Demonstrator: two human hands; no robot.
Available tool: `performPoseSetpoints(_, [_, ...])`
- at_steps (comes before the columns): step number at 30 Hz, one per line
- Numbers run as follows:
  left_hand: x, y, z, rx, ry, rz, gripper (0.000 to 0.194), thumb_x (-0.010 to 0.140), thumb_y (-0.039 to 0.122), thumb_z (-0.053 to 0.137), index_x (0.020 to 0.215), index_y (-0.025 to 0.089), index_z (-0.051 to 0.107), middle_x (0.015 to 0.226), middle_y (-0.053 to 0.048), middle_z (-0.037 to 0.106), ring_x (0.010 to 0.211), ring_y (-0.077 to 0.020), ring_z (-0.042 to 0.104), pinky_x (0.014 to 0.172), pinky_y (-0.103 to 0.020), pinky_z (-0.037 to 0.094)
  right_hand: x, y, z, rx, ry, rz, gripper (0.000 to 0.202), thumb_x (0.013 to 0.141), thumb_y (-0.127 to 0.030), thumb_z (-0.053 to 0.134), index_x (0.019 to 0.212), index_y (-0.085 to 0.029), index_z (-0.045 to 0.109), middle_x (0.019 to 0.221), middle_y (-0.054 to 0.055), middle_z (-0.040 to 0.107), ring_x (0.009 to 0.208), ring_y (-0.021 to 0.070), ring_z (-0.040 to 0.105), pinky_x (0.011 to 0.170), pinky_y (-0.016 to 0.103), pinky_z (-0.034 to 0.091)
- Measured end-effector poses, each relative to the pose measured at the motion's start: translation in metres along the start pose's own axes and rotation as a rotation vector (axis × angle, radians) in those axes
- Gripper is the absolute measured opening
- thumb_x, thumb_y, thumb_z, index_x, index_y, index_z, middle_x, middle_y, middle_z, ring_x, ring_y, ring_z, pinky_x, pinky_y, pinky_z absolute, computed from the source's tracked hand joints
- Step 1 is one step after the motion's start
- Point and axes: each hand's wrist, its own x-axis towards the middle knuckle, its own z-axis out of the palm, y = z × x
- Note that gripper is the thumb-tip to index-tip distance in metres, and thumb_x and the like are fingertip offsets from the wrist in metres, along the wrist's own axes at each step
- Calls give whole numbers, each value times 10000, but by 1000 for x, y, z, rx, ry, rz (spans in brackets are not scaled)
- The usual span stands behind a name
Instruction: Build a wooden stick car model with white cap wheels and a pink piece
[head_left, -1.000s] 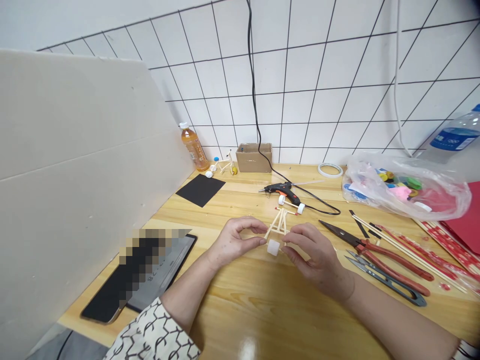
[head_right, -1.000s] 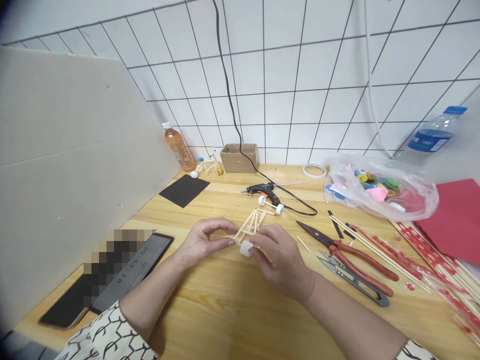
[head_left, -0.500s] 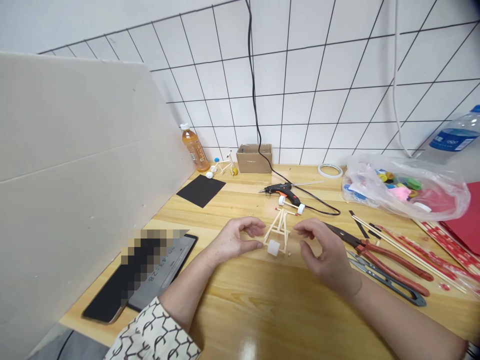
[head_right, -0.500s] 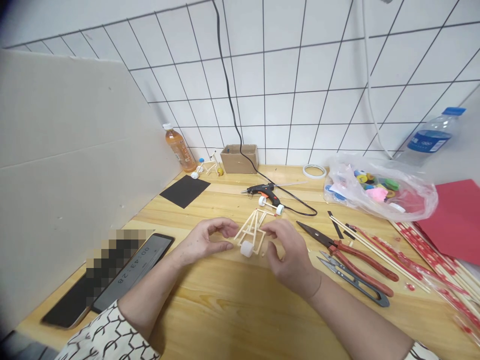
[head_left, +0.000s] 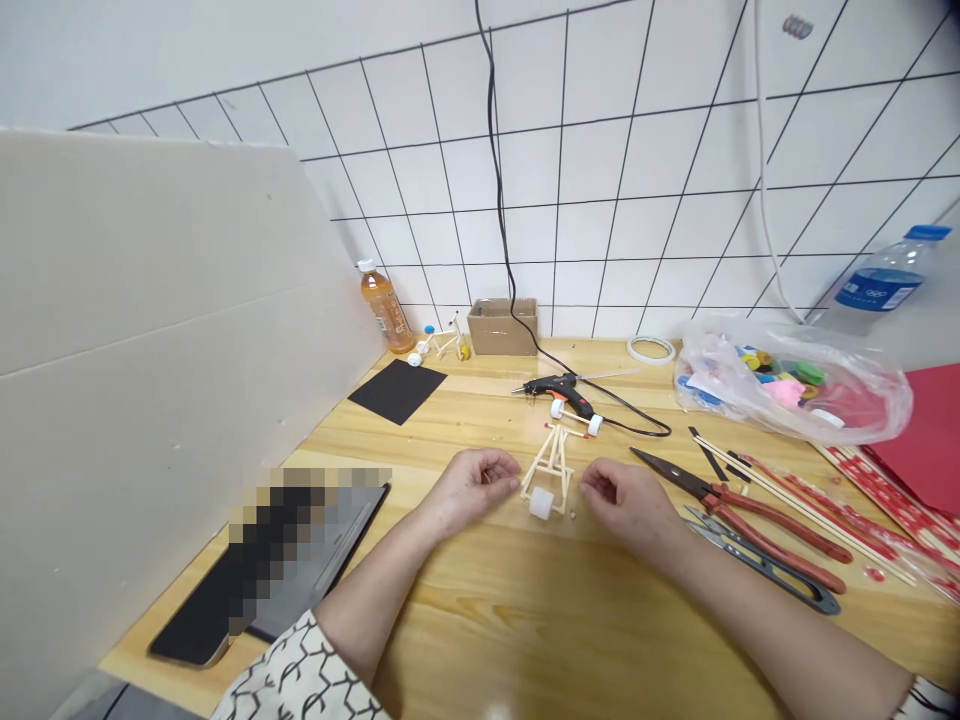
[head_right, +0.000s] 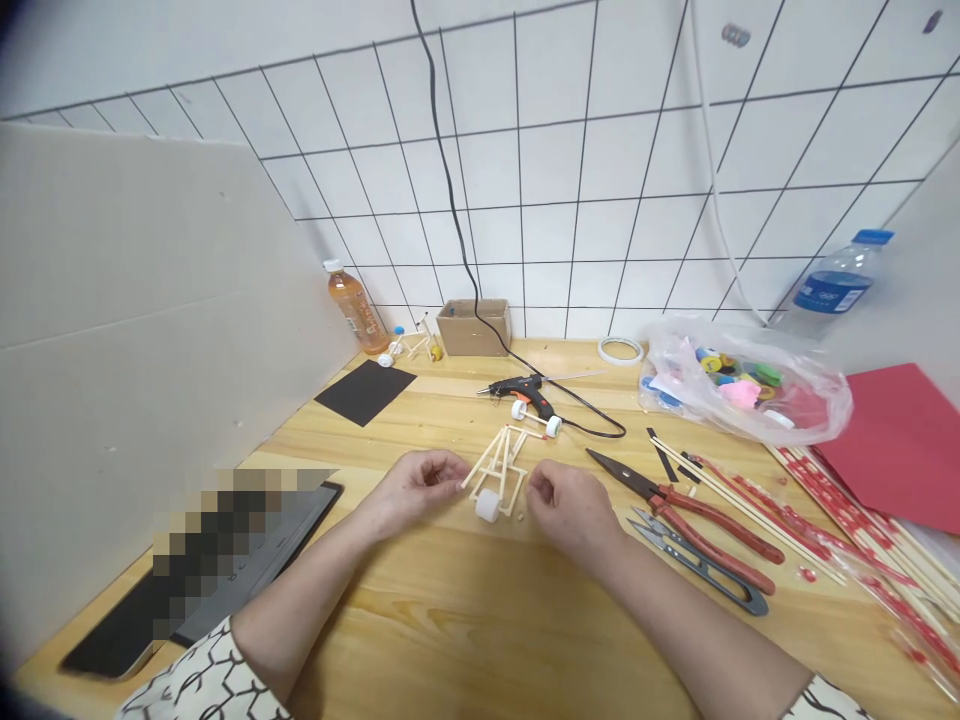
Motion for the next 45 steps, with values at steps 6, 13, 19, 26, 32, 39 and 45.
performPoseSetpoints(6, [-1, 3, 6, 47, 21, -12, 290, 685, 379, 604, 713, 93, 647, 571, 8, 517, 513, -76, 394, 473, -184, 293, -4, 0, 12, -162, -10, -49, 198, 775, -250, 447, 624, -191, 561, 608, 7, 636, 560, 133, 519, 518, 240, 273])
performPoseSetpoints(13, [-2, 3, 8, 116, 62, -31, 302, 694, 394, 571, 680, 100, 636, 564, 16, 496, 512, -77, 365, 459, -182, 271, -5, -3, 10, -240, -25, -55, 306, 839, -332, 410, 619, -190, 569, 629, 22, 657, 575, 139, 537, 518, 248, 245])
performPoseSetpoints(19, [-1, 1, 12, 168, 84, -7, 298, 715, 382, 547, 604, 110, 599, 526, 31, 448, 503, -74, 332, 447, -180, 243, -4, -8, 10, -294, -52, -41, 362, 866, -353, 384, 613, -190, 586, 637, 34, 671, 588, 149, 570, 510, 260, 214])
performPoseSetpoints(26, [0, 2, 17, 230, 96, -8, 292, 713, 365, 532, 528, 140, 515, 492, 47, 362, 491, -78, 289, 445, -192, 217, 0, -9, 14, -318, -53, -27, 393, 875, -352, 374, 593, -195, 597, 615, 46, 667, 569, 155, 565, 501, 267, 188])
performPoseSetpoints(32, [0, 4, 18, 264, 69, -14, 290, 716, 346, 515, 503, 154, 470, 479, 55, 311, 480, -78, 257, 437, -199, 197, 1, -12, 15, -304, -60, 11, 357, 849, -360, 409, 604, -196, 610, 598, 42, 652, 565, 151, 552, 489, 265, 171])
performPoseSetpoints(39, [2, -2, 18, 278, 6, -21, 347, 736, 365, 487, 476, 169, 366, 476, 55, 247, 464, -73, 235, 429, -210, 151, 2, -11, 16, -271, -51, 46, 341, 846, -370, 429, 620, -189, 607, 605, 39, 647, 565, 146, 541, 491, 261, 180])
performPoseSetpoints(45, [3, -3, 18, 203, 1, -59, 333, 717, 388, 514, 493, 152, 442, 462, 58, 278, 451, -62, 230, 413, -200, 144, 2, -11, 17, -229, -39, 64, 305, 829, -359, 457, 609, -194, 588, 580, 26, 626, 547, 139, 516, 494, 253, 190])
